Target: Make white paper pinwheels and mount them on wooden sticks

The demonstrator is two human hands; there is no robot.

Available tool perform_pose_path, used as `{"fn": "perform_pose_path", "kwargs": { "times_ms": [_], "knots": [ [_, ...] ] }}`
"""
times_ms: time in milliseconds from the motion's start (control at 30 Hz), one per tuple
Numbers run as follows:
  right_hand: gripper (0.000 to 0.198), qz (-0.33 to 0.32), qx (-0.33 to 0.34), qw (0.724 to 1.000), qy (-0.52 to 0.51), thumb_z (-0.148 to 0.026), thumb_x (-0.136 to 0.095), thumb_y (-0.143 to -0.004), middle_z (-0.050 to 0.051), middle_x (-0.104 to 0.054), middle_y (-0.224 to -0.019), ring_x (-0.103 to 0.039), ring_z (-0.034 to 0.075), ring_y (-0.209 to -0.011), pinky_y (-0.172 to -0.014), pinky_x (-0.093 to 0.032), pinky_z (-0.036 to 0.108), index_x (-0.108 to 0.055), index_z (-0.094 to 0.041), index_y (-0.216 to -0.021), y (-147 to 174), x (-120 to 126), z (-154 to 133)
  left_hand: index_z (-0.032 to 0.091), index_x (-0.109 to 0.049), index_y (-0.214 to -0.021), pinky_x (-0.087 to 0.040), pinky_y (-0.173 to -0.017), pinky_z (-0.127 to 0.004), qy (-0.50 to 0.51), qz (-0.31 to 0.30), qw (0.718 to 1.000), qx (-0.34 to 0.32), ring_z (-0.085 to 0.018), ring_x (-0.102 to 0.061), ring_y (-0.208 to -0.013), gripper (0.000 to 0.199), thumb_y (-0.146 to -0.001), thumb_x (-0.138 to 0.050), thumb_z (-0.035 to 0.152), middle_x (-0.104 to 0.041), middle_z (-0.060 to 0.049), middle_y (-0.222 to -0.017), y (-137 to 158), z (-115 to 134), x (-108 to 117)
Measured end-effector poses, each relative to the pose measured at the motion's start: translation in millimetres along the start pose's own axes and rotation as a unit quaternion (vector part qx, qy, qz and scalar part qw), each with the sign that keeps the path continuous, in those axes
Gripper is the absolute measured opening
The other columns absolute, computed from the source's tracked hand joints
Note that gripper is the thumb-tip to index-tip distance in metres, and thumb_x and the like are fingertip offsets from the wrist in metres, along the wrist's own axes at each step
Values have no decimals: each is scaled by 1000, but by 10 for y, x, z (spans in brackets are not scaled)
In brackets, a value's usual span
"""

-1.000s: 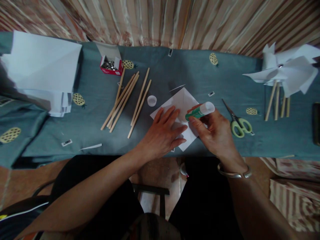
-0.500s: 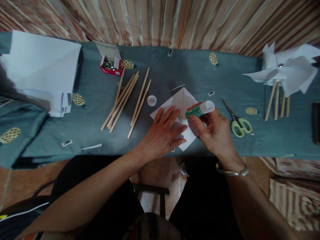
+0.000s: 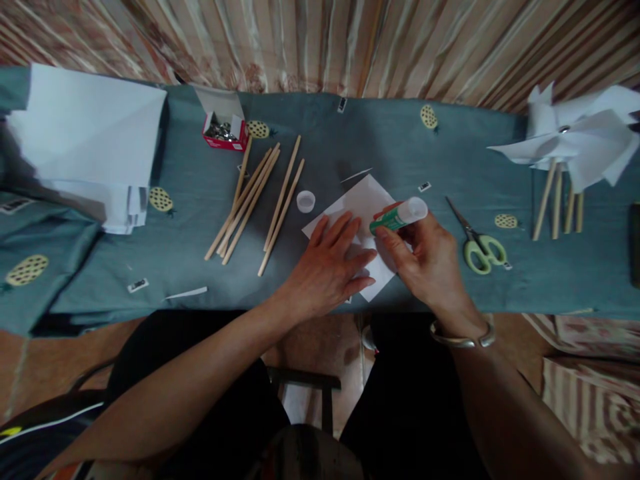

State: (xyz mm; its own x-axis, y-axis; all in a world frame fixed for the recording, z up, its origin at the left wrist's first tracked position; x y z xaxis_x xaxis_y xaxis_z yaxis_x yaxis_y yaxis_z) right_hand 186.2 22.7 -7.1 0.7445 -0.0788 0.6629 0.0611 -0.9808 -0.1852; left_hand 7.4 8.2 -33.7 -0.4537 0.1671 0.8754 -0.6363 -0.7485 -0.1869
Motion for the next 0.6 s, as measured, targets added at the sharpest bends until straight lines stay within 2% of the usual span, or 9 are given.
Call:
{"fn": "perform_pose_path", "kwargs": {
  "times_ms": [267,433,533,600],
  "knots": [
    [24,-10,-22,999,-36,-40,-64,-88,4,-73,-88,-70,23,-84,-79,-55,40,-64,-22,-103,-16,-25,16,24,-61,-130,-25,-118,-64,-2,-3,1000,-3,-36,-29,-149,46,-96,-47,53,-42,-15,-154,0,-8,-6],
    [23,-17,-49,995,-91,-39,-69,-84,4,-72,-89,-69,22,-83,-80,-54,40,-65,-22,-99,-30,-38,26,25,-61,-129,-24,-118,-64,-3,0,1000,-3,-36,-28,-149,46,-96,-48,53,-41,-15,-155,0,-15,-15],
    [25,-32,-98,978,-182,-42,-76,-79,1,-71,-83,-66,17,-73,-71,-54,34,-67,-24,-93,-40,-22,36,25,-61,-129,-24,-118,-64,-7,-2,1000,-2,-35,-28,-149,45,-96,-48,52,-42,-14,-154,-4,-18,-6],
    [24,-54,-146,950,-271,-43,-77,-78,-1,-69,-76,-62,13,-65,-63,-53,29,-68,-24,-90,-46,8,43,26,-61,-128,-25,-118,-63,-6,-3,1000,-2,-35,-29,-148,44,-96,-48,51,-43,-13,-154,-7,-21,-4]
  ]
}}
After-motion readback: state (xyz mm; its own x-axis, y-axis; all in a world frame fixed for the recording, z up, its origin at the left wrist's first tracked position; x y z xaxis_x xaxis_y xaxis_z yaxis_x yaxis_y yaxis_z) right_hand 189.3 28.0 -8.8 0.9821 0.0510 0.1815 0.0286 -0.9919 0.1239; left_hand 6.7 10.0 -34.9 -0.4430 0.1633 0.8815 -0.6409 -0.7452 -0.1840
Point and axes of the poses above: each hand's wrist, its own y-axis away from the middle knuckle, its own x-axis out of the back of the hand, z = x × y, the point moved 1 cm from there along -y, towards the middle knuckle
